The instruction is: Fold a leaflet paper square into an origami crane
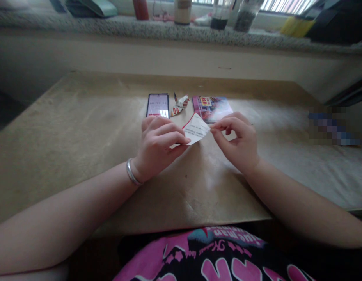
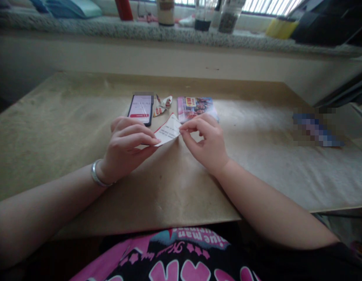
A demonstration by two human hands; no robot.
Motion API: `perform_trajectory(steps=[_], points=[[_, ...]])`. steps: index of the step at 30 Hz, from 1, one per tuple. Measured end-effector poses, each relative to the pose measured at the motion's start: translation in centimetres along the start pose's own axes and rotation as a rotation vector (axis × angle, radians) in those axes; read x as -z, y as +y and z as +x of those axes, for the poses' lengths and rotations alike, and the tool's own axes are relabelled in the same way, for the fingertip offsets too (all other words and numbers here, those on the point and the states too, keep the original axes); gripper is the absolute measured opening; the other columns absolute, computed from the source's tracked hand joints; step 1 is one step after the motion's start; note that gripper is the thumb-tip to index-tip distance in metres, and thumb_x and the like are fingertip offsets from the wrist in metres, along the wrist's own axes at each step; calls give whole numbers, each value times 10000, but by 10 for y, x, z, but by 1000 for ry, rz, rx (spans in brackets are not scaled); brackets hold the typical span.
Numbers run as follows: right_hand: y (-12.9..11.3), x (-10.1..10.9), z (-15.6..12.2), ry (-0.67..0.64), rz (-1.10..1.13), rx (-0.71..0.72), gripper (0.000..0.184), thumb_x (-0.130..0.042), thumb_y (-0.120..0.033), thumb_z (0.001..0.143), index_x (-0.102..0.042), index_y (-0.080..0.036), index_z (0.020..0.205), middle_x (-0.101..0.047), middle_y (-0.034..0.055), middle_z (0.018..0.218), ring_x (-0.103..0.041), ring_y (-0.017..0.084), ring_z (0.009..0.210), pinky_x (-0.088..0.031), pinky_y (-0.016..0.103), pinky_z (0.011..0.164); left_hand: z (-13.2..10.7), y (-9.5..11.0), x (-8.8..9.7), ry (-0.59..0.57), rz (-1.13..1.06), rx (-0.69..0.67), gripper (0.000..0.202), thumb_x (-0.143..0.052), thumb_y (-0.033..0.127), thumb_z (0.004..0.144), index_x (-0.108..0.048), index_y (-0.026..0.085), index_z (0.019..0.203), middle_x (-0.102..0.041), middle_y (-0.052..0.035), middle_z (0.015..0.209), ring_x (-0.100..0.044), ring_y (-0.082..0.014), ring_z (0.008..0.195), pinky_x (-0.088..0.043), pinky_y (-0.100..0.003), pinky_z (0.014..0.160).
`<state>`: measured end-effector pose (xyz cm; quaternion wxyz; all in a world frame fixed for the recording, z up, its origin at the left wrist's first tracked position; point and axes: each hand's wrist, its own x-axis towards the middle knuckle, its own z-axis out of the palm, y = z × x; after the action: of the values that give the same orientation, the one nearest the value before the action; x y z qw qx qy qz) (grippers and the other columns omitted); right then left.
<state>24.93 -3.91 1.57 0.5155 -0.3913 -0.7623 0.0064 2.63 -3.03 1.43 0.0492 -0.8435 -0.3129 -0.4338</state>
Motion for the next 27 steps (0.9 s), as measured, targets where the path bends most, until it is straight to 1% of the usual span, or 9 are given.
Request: perform_trajectory(steps=[2, 6, 8, 11, 16, 20, 22, 24, 27], points=[[1, 0, -1, -40, -20, 24, 72, -633, -171, 801, -641, -241, 818, -613, 8, 748, -562, 155, 709, -434, 298, 575, 0, -1, 1, -5, 10, 2, 205, -692, 379, 836, -654, 255, 676, -714, 45, 744, -575, -147, 807, -350, -370, 884], [0, -1, -2, -120, -78, 188, 68, -640, -180, 815, -646, -244, 836, -635, 10, 762, -581, 160, 737, -481, 325, 676, 0, -2, 1, 0, 15, -16, 181, -689, 380, 839, -662, 268, 699, -711, 50, 752, -573, -147, 802, -357, -377, 892], [-3, -2, -2, -147, -126, 234, 60, -632, -181, 829, -645, -239, 817, -645, 14, 767, -582, 161, 739, -487, 330, 707, 0, -2, 1, -3, 20, -30, 155, -684, 367, 845, -669, 278, 718, -707, 56, 751, -572, -145, 796, -358, -379, 892], [-6, -1, -2, -170, -183, 251, 75, -624, -192, 839, -639, -238, 782, -647, 11, 752, -572, 160, 723, -485, 322, 690, 0, -1, 0, -3, 6, -35, 113, -685, 345, 846, -679, 285, 751, -701, 58, 768, -576, -145, 815, -369, -376, 902], [4, 0, -2, -133, -159, 240, 83, -639, -192, 834, -666, -259, 793, -675, 0, 753, -593, 159, 723, -494, 329, 707, -1, -5, -2, 43, -63, 48, 59, -673, 284, 856, -686, 243, 816, -681, 8, 878, -590, -145, 873, -429, -354, 877], [13, 0, -3, -179, -118, 200, 76, -649, -220, 837, -694, -269, 799, -711, 5, 794, -624, 168, 767, -512, 349, 757, -3, -11, -2, 55, -115, 40, 107, -675, 306, 858, -697, 239, 777, -642, -11, 914, -585, -143, 878, -459, -342, 838], [13, 0, -4, -200, -84, 140, 77, -640, -232, 846, -698, -262, 804, -720, 13, 817, -635, 167, 777, -521, 343, 748, -5, -13, -1, 51, -89, 19, 110, -674, 313, 858, -705, 250, 774, -632, -15, 956, -580, -144, 891, -460, -347, 847], [13, -1, -5, -194, -47, 37, 76, -630, -238, 848, -691, -253, 807, -718, 19, 825, -638, 159, 748, -525, 321, 684, -6, -15, -1, 49, -12, -28, 84, -680, 306, 853, -714, 272, 784, -634, -9, 986, -576, -147, 907, -448, -350, 861], [16, -3, -6, -118, 2, -162, 40, -623, -245, 835, -659, -245, 818, -684, 13, 799, -604, 136, 659, -506, 281, 570, -6, -18, 0, 42, 118, -101, 88, -685, 294, 847, -717, 298, 765, -648, 14, 971, -564, -144, 906, -426, -341, 870]])
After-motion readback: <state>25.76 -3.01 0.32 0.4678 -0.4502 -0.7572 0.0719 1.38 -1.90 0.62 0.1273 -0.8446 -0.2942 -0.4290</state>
